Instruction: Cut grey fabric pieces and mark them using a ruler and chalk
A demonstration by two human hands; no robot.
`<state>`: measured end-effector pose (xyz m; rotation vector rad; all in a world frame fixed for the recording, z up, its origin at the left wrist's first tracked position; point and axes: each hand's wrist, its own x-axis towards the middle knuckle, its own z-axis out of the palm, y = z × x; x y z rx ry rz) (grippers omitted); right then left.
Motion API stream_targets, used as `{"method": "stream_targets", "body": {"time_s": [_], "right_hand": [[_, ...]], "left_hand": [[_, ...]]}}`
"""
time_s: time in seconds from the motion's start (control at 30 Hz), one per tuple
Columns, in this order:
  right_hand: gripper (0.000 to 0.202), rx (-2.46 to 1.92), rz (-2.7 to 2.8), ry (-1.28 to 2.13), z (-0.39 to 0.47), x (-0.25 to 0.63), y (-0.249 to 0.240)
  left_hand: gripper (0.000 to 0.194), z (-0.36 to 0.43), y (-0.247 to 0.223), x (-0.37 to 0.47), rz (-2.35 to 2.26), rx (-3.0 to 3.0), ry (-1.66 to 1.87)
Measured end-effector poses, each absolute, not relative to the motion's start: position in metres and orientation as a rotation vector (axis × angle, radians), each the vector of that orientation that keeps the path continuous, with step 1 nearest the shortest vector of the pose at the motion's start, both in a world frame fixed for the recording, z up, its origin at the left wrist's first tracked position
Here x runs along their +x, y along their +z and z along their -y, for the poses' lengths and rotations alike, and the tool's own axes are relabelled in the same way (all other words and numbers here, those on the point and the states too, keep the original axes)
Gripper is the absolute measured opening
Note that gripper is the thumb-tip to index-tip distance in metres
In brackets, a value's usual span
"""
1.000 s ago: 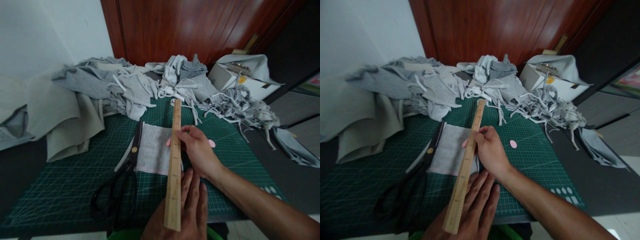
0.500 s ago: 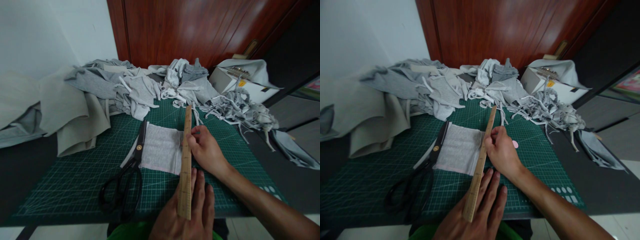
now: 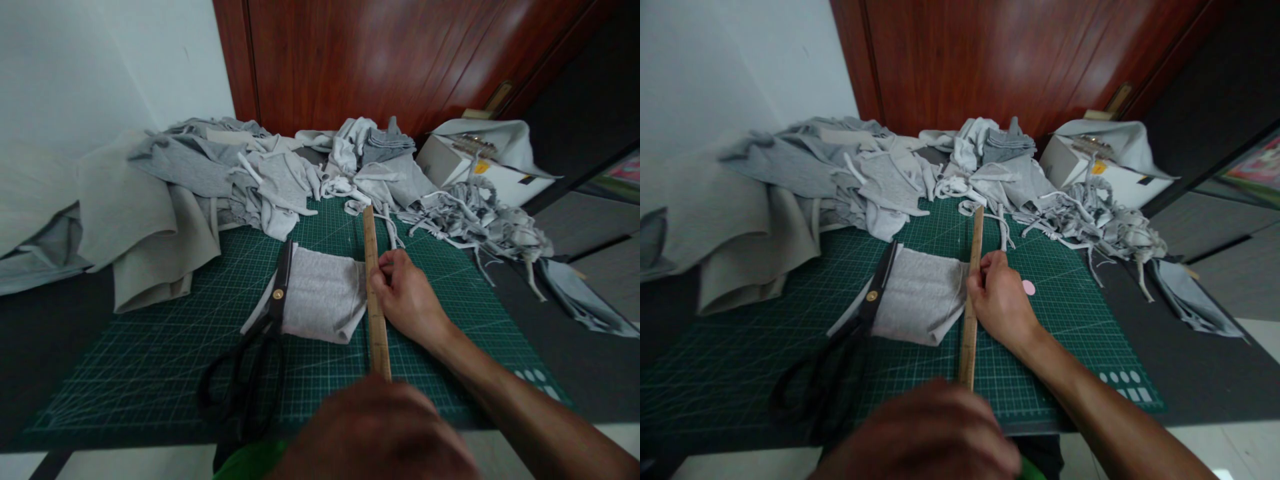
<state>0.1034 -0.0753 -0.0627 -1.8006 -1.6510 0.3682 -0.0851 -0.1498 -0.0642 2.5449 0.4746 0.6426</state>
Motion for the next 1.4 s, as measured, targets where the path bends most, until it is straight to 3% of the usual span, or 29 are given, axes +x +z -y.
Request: {"method": "stream_targets", "body": {"time_s": [0.1, 0.17, 0.27, 0.5, 0.67, 0.83, 0.93, 1.4], "right_hand": [[0.008, -1.807, 1.655, 0.364, 0.075, 0.103, -0.063], [0.008, -1.811, 1.653, 0.366, 0.075, 0.103, -0.062], [0.008, -1.821, 1.64, 0.388, 0.074, 0.104, -0.062], [0.007, -1.872, 1.509, 0.557, 0.07, 0.106, -0.059], [0.011, -1.851, 1.349, 0.737, 0.065, 0.107, -0.056], [0.013, -1.772, 1.234, 0.903, 0.064, 0.105, -0.055], [0.009, -1.726, 1.21, 0.966, 0.064, 0.104, -0.054], [0.031, -1.705, 1.382, 0.836, 0.06, 0.11, -0.058]], "left_hand": [[0.032, 0.134, -0.056, -0.101, -0.978, 2.508, 0.783], [0.038, 0.131, -0.062, -0.106, -1.167, 2.587, 0.692], [0.049, 0.139, -0.08, -0.109, -1.124, 2.7, 0.72], [0.045, 0.152, -0.091, -0.116, -0.808, 2.958, 0.553], [0.044, 0.151, -0.09, -0.115, -0.795, 2.876, 0.633], [0.049, 0.147, -0.084, -0.113, -0.741, 2.791, 0.396], [0.049, 0.144, -0.086, -0.114, -0.667, 2.808, 0.453], [0.037, 0.15, -0.082, -0.121, -0.667, 2.777, 0.664]]}}
